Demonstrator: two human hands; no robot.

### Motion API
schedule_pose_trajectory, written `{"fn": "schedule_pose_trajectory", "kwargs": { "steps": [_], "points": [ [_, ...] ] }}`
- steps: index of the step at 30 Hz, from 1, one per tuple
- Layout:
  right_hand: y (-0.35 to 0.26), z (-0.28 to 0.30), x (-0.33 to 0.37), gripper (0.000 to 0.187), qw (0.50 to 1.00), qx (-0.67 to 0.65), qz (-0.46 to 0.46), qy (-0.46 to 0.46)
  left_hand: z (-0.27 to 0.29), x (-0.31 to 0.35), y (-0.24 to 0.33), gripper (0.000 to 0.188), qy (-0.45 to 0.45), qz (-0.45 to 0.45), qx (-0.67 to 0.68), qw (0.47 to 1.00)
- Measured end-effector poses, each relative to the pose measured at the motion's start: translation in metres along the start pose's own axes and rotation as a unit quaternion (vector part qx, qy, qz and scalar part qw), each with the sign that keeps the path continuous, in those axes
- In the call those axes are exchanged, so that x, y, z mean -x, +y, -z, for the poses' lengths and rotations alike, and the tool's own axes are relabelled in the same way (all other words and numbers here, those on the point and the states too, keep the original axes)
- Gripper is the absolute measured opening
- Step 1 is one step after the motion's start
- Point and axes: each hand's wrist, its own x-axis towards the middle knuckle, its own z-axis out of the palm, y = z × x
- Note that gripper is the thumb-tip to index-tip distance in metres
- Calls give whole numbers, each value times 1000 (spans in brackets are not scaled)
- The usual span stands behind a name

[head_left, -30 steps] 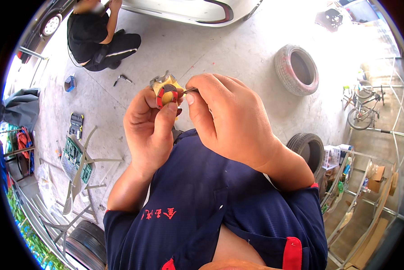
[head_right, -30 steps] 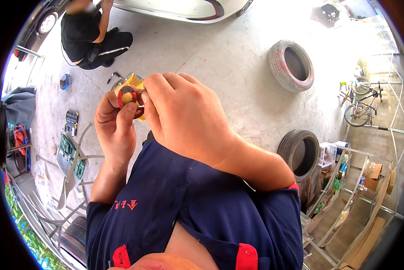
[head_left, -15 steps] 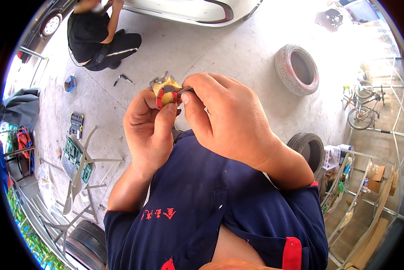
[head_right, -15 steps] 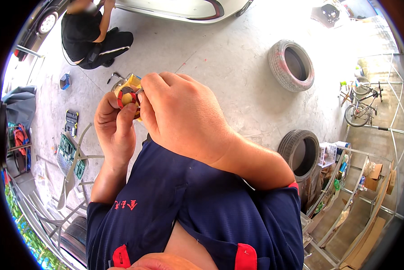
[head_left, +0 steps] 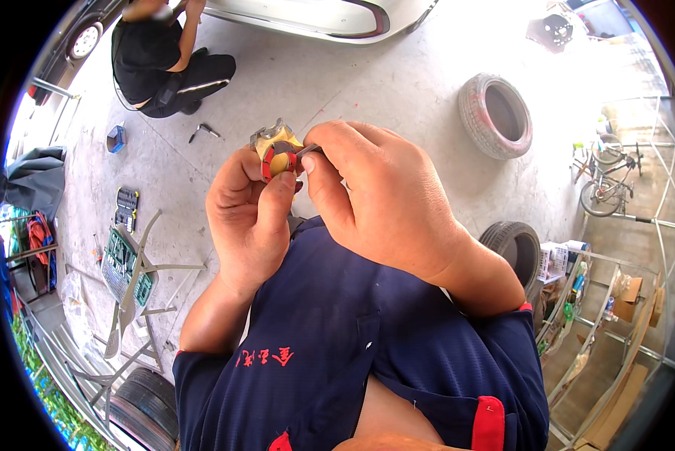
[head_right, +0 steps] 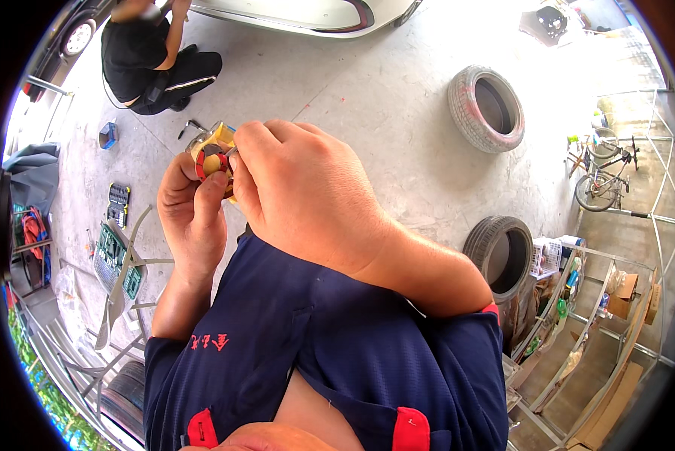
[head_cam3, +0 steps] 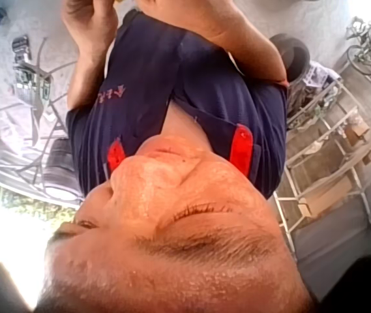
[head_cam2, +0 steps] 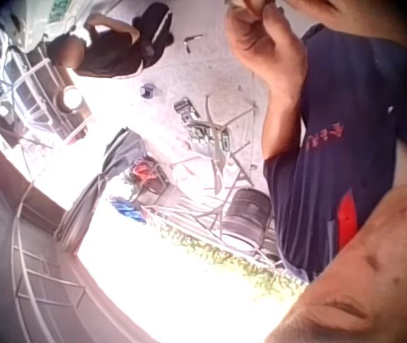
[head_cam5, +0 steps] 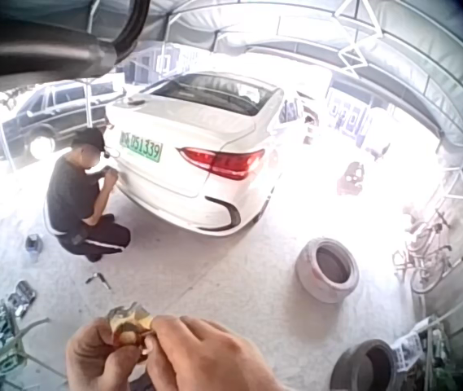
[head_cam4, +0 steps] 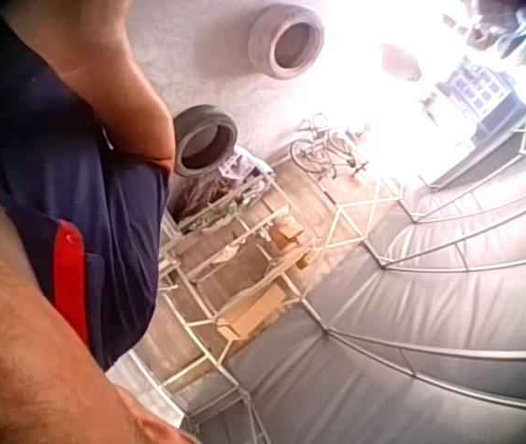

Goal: The person uses a small flat tool to pry a circular component out of a small plastic housing.

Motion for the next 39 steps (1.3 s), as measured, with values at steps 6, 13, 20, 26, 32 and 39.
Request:
{"fn": "schedule_pose_trajectory", "kwargs": {
  "steps": [6,13,20,26,32,39],
  "points": [
    [1,-1,-1,7,1000,3,1,-2,1,0,-1,9,-5,4,5,1000],
    [4,-7,-4,17,995,92,38,12,1,-2,-1,11,3,3,-21,1000],
    [7,-10,-7,18,982,146,114,45,8,-1,-2,8,-13,25,-43,999],
    [16,-6,2,15,994,36,106,21,16,-6,-2,10,16,90,2,996],
    [35,12,8,9,1000,15,-26,-4,25,-6,-11,22,-16,99,-9,995],
    [17,23,8,13,981,-157,-107,-46,12,-5,-14,22,-44,53,-6,998]
  ]
}}
